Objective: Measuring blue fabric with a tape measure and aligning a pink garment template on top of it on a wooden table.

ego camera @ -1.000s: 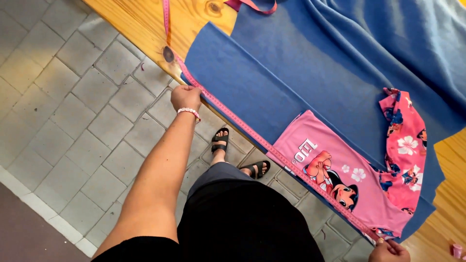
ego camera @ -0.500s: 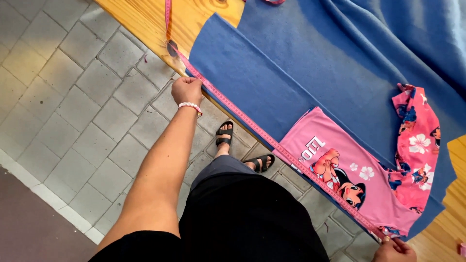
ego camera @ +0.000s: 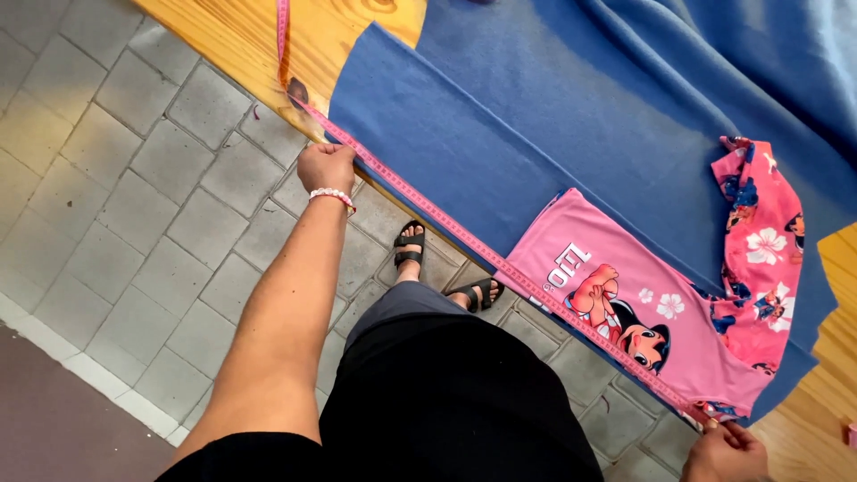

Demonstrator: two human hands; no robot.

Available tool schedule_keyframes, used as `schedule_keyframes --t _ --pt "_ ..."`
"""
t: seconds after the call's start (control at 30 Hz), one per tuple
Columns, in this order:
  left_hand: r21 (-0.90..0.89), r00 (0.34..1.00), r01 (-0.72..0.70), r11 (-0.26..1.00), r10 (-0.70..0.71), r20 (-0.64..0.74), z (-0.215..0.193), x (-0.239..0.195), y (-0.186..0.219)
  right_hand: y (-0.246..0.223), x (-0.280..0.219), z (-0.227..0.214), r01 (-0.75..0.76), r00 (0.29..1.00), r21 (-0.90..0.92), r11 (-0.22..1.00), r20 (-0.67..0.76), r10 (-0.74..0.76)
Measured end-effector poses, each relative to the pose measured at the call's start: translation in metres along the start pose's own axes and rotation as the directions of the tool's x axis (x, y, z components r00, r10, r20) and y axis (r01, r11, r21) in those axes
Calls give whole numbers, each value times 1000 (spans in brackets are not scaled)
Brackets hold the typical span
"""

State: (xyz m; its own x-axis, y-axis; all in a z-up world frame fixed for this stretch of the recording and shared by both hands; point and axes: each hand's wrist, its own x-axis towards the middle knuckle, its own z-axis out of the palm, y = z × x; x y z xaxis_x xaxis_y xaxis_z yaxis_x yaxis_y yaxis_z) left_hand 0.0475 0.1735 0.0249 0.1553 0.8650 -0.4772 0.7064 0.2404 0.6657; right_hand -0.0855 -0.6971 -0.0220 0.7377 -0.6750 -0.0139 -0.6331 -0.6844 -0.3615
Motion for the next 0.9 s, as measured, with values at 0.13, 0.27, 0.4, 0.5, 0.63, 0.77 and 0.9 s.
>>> schedule_keyframes --t 0.13,0.27,0.4,0.5,0.63,0.77,0.9 --pt "-61 999 40 997 -38 35 -4 -2 7 18 5 13 16 1000 152 988 5 -17" --pt "-128 991 135 983 -133 24 5 22 0 20 4 14 94 994 113 989 -60 -88" --pt "-173 987 158 972 -157 18 15 41 -8 12 2 13 74 991 12 997 -117 -72" --pt "-76 969 244 967 -240 58 4 21 17 24 9 21 10 996 85 996 -89 -2" --pt "-159 978 206 965 -203 34 11 35 6 44 24 35 -9 993 68 998 -121 18" --pt "-194 980 196 961 -200 1 17 53 1 40 20 36 13 991 37 999 -131 -8" --pt "-311 993 102 945 -115 -22 36 82 -17 61 24 50 89 979 139 986 -193 -61"
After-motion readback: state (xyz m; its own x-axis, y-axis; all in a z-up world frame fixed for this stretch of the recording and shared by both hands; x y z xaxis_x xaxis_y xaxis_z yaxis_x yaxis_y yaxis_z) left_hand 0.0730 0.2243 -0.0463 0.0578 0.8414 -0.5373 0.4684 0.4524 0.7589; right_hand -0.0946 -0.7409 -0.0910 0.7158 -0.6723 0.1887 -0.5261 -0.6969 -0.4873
